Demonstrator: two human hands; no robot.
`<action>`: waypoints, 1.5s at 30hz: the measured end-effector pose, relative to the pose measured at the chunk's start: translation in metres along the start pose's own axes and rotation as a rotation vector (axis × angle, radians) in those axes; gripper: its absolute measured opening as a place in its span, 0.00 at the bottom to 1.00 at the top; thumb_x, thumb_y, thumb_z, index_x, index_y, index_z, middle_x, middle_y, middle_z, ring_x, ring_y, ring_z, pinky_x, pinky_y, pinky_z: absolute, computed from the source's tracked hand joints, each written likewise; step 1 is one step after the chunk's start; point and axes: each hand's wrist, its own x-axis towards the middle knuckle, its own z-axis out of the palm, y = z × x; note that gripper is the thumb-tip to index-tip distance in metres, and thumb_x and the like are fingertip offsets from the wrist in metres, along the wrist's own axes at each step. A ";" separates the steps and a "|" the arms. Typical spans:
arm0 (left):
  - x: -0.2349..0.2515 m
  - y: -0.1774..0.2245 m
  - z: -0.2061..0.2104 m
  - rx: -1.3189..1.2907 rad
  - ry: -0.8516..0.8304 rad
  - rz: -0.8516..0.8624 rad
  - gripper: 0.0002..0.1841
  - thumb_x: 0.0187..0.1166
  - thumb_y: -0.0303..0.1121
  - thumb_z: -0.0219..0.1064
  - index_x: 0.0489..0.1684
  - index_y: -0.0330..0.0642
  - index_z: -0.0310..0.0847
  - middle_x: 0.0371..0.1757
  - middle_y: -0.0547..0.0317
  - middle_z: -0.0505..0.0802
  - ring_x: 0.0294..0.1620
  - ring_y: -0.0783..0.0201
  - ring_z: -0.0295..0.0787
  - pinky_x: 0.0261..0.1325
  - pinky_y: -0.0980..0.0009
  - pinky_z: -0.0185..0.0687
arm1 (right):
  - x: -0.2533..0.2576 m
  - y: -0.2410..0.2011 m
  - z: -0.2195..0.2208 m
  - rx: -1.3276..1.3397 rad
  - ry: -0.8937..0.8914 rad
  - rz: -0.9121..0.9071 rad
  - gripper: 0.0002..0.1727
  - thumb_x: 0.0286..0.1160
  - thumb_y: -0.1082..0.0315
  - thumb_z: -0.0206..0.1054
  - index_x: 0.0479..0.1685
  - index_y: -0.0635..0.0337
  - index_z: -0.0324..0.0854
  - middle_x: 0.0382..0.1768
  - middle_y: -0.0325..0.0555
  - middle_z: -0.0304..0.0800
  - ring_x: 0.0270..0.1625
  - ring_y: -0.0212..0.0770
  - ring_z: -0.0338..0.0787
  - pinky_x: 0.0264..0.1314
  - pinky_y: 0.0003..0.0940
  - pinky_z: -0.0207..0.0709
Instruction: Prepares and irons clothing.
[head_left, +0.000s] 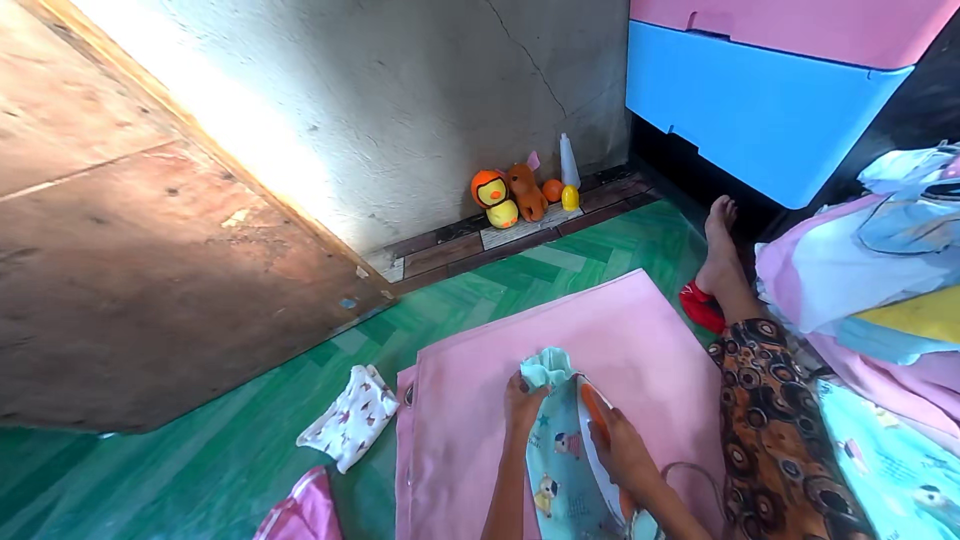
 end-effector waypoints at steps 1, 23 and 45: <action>0.003 0.000 0.002 0.024 -0.013 -0.009 0.38 0.69 0.33 0.82 0.77 0.27 0.70 0.68 0.31 0.85 0.70 0.43 0.83 0.75 0.49 0.76 | 0.000 0.001 -0.003 0.028 -0.015 -0.014 0.35 0.91 0.59 0.57 0.97 0.50 0.52 0.67 0.68 0.82 0.56 0.60 0.92 0.60 0.51 0.86; 0.098 0.075 -0.033 0.111 0.223 0.117 0.32 0.76 0.33 0.77 0.78 0.29 0.71 0.75 0.29 0.80 0.76 0.40 0.78 0.79 0.47 0.72 | -0.042 0.025 -0.042 0.234 0.065 -0.142 0.33 0.88 0.62 0.61 0.92 0.56 0.62 0.58 0.64 0.85 0.37 0.49 0.91 0.43 0.45 0.89; -0.189 -0.074 0.008 0.327 -0.404 0.469 0.38 0.59 0.56 0.84 0.56 0.28 0.88 0.68 0.27 0.84 0.65 0.37 0.87 0.64 0.43 0.85 | 0.127 -0.060 -0.041 -0.016 -0.183 -0.145 0.34 0.94 0.59 0.54 0.97 0.43 0.50 0.66 0.63 0.83 0.39 0.51 0.92 0.43 0.46 0.88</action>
